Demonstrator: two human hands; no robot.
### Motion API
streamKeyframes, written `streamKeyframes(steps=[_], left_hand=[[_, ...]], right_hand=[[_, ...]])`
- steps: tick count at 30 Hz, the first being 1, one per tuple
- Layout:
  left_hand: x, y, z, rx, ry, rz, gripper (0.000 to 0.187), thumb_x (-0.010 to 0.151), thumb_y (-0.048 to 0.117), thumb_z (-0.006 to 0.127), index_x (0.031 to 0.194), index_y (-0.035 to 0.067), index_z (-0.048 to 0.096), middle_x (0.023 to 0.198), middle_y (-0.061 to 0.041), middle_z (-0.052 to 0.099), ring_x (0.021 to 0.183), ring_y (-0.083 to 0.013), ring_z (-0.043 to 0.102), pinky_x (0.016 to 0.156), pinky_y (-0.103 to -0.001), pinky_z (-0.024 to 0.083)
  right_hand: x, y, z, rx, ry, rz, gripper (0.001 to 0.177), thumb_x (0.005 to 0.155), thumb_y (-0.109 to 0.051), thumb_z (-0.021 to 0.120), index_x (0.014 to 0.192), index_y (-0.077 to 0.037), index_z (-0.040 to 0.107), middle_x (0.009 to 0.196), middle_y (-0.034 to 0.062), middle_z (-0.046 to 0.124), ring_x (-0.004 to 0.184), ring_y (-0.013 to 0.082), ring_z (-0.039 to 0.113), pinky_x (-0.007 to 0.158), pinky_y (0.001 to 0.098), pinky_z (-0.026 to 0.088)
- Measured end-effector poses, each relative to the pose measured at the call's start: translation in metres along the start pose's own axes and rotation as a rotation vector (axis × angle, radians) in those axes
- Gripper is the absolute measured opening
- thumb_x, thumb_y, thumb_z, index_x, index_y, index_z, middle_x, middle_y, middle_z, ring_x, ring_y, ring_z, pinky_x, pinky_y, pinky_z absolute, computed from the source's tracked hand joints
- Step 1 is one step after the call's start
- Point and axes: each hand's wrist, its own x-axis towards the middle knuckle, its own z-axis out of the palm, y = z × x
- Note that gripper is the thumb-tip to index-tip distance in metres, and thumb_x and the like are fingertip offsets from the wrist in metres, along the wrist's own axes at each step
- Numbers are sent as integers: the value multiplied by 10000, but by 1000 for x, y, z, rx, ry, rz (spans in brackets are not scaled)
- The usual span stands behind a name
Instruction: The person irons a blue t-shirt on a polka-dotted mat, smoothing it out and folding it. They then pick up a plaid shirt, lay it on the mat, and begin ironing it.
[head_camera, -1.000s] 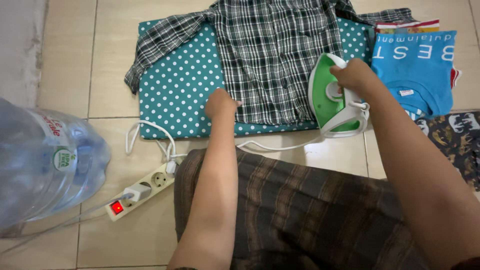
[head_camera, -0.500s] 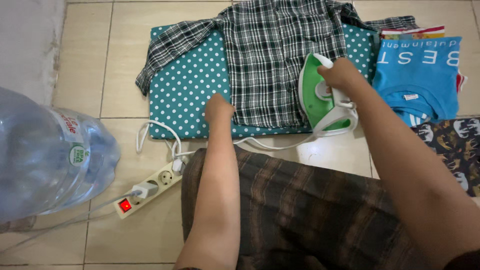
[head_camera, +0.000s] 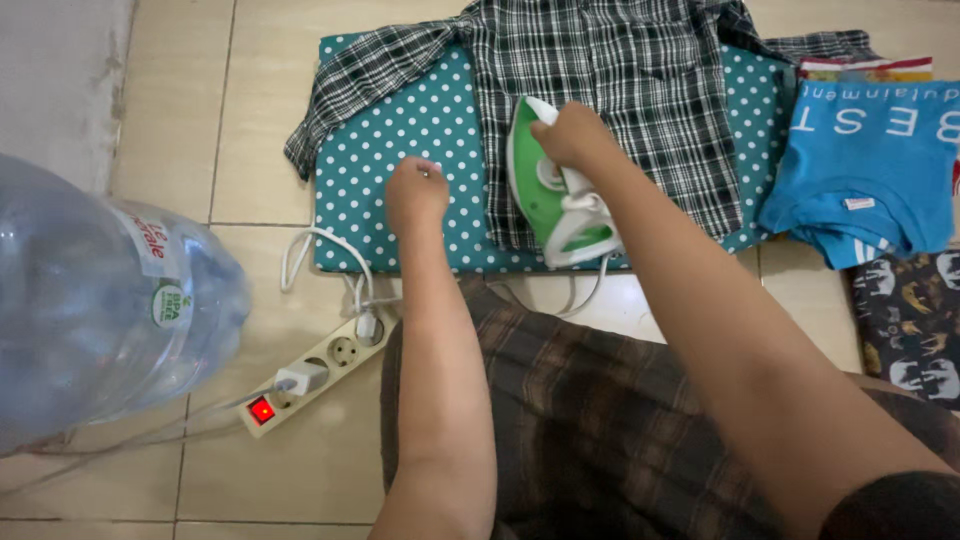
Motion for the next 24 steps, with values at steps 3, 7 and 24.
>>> streamKeyframes(steps=[3, 7, 24], left_hand=[[3, 7, -1, -9, 11, -26, 132, 858, 239, 661, 923, 147, 731, 994, -107, 749, 925, -344, 707, 779, -470, 552], [2, 18, 3, -19, -22, -74, 125, 871, 226, 634, 929, 161, 722, 975, -93, 748, 903, -330, 708, 761, -475, 545], [-10, 21, 3, -79, 28, 49, 153, 900, 199, 611, 982, 145, 728, 958, -70, 774, 887, -307, 735, 753, -439, 564]], right_hand=[[7, -21, 8, 52, -7, 5, 526, 946, -355, 653, 1138, 135, 647, 933, 257, 730, 725, 325, 761, 712, 436, 614], [-5, -14, 25, -2, -16, 1, 562, 920, -386, 656, 1150, 125, 611, 969, 269, 729, 817, 377, 763, 751, 469, 604], [-16, 15, 5, -89, 67, -3, 478, 937, -360, 626, 1120, 81, 655, 943, 264, 737, 743, 353, 757, 768, 457, 592]])
